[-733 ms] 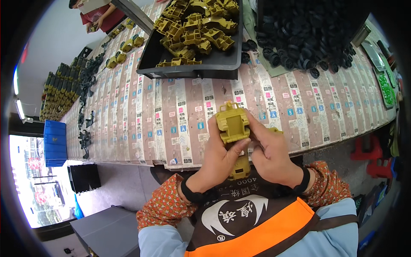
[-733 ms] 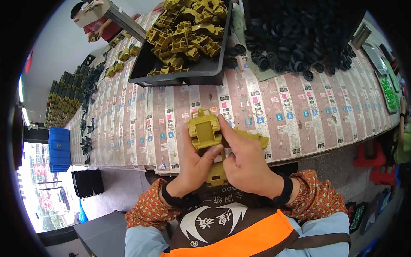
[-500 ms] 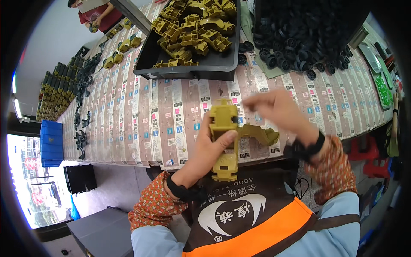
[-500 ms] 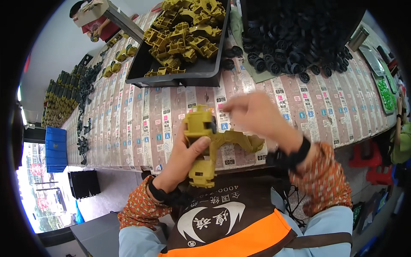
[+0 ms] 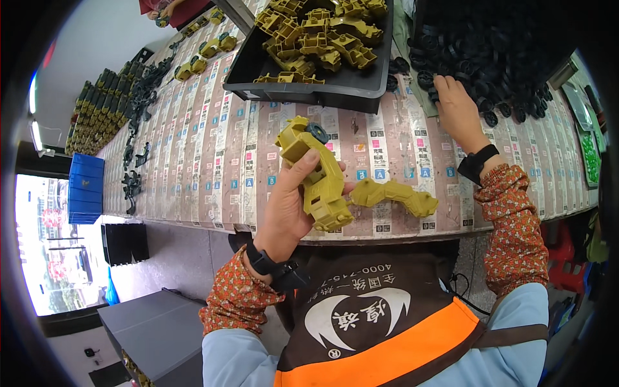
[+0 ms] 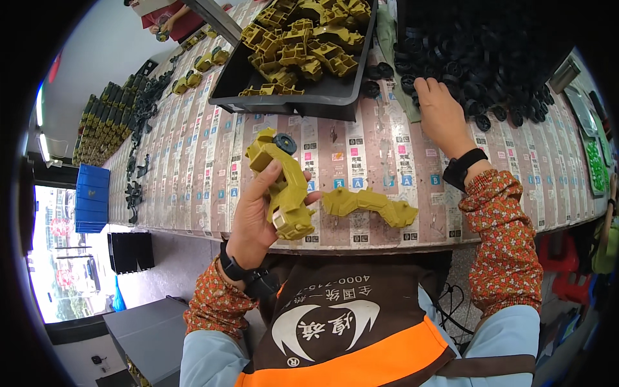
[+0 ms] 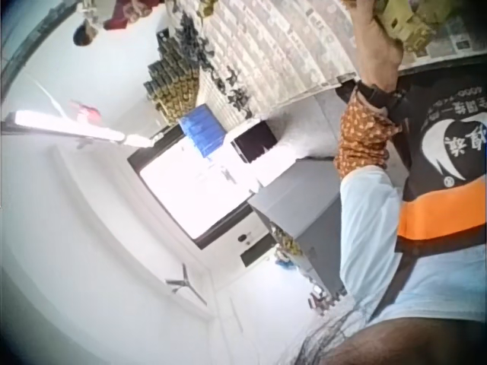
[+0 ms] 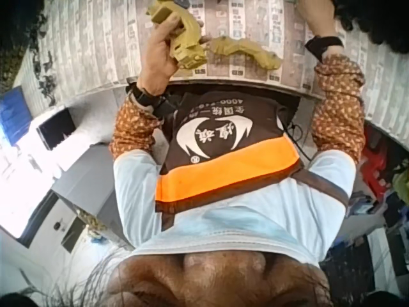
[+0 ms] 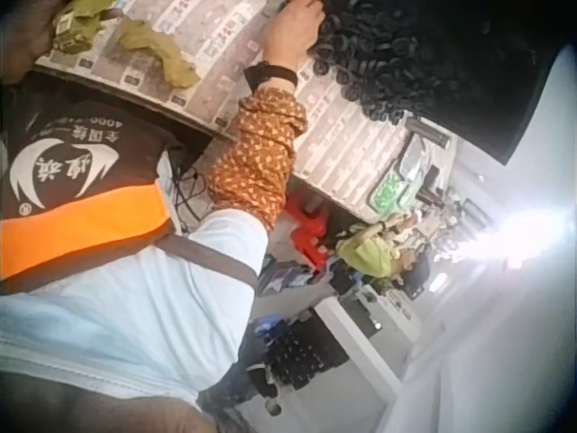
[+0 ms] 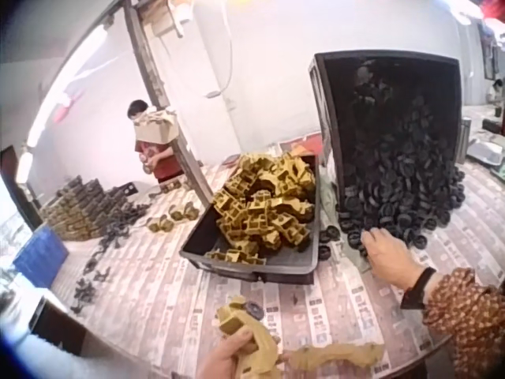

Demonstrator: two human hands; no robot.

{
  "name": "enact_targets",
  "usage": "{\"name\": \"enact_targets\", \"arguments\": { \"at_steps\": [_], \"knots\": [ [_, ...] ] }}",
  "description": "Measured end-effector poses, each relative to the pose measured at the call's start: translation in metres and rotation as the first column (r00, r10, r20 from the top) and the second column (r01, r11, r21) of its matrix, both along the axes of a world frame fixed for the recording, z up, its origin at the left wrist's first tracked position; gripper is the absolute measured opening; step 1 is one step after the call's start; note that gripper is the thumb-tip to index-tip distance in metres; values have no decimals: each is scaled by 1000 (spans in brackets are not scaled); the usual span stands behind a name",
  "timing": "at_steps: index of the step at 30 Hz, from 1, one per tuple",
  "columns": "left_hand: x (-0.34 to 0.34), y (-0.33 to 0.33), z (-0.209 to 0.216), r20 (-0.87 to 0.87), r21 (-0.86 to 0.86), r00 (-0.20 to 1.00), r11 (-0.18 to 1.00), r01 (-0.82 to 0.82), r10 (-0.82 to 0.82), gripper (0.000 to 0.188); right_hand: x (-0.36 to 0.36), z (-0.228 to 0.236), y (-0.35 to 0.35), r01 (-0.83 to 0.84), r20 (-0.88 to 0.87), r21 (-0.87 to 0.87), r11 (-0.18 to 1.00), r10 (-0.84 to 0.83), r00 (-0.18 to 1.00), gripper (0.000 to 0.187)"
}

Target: The person assembles yellow plastic toy excavators by hand. They pick up a yellow body frame and attach black wheels to the designated slots, repeating this process for multiple units. The person works at a table covered with a patterned cloth, surrounded by piles of loose parts and finished toys.

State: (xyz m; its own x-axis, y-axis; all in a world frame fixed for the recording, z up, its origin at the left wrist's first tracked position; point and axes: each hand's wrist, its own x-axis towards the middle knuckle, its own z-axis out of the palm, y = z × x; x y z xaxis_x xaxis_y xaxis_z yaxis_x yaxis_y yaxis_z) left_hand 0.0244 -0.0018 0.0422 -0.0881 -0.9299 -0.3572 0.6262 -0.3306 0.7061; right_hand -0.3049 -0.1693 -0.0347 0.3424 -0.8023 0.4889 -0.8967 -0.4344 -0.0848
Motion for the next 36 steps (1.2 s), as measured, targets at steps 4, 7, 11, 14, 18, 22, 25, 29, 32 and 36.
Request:
{"name": "enact_targets", "arguments": {
  "at_steps": [4, 7, 11, 14, 18, 22, 25, 29, 32, 36],
  "knots": [
    [-4, -1, -2, 94, -96, 995, 995, -25, 34, 36, 1, 8, 11, 23, 12, -12, 1000, -23, 1000, 36],
    [-12, -5, -3, 155, -171, 981, 981, -87, 114, 34, -2, 19, 25, -5, 99, 16, 1000, 4, 995, 30],
    [-15, -2, -2, 159, -191, 969, 969, -159, 191, 36, 49, 66, 81, -396, 650, 502, 769, -33, 759, 22],
    [-23, -2, 5, 156, -229, 966, 959, -166, 204, 37, 88, 79, 133, -543, 780, 522, 657, -110, 617, 19],
    [-31, 3, 6, 210, -351, 938, 916, -191, 277, 34, 113, 69, 164, -595, 865, 453, 664, -164, 475, 22],
    [-35, 3, -1, 181, -366, 917, 890, -274, 356, 56, 116, 72, 176, -634, 843, 524, 568, -240, 481, 31],
    [-33, 5, -4, 173, -370, 915, 885, -283, 365, 58, 116, 77, 180, -621, 810, 558, 550, -199, 552, 37],
    [-35, 5, -3, 225, -403, 890, 870, -285, 396, 57, 120, 65, 187, -573, 836, 335, 748, 43, 546, 42],
    [-40, 7, -1, 283, -462, 856, 843, -274, 433, 59, 123, 66, 200, -556, 821, 296, 777, 91, 564, 53],
    [-48, 15, -3, 311, -530, 843, 816, -229, 439, 64, 126, 71, 205, -598, 838, 387, 702, 2, 546, 61]
  ]
}}
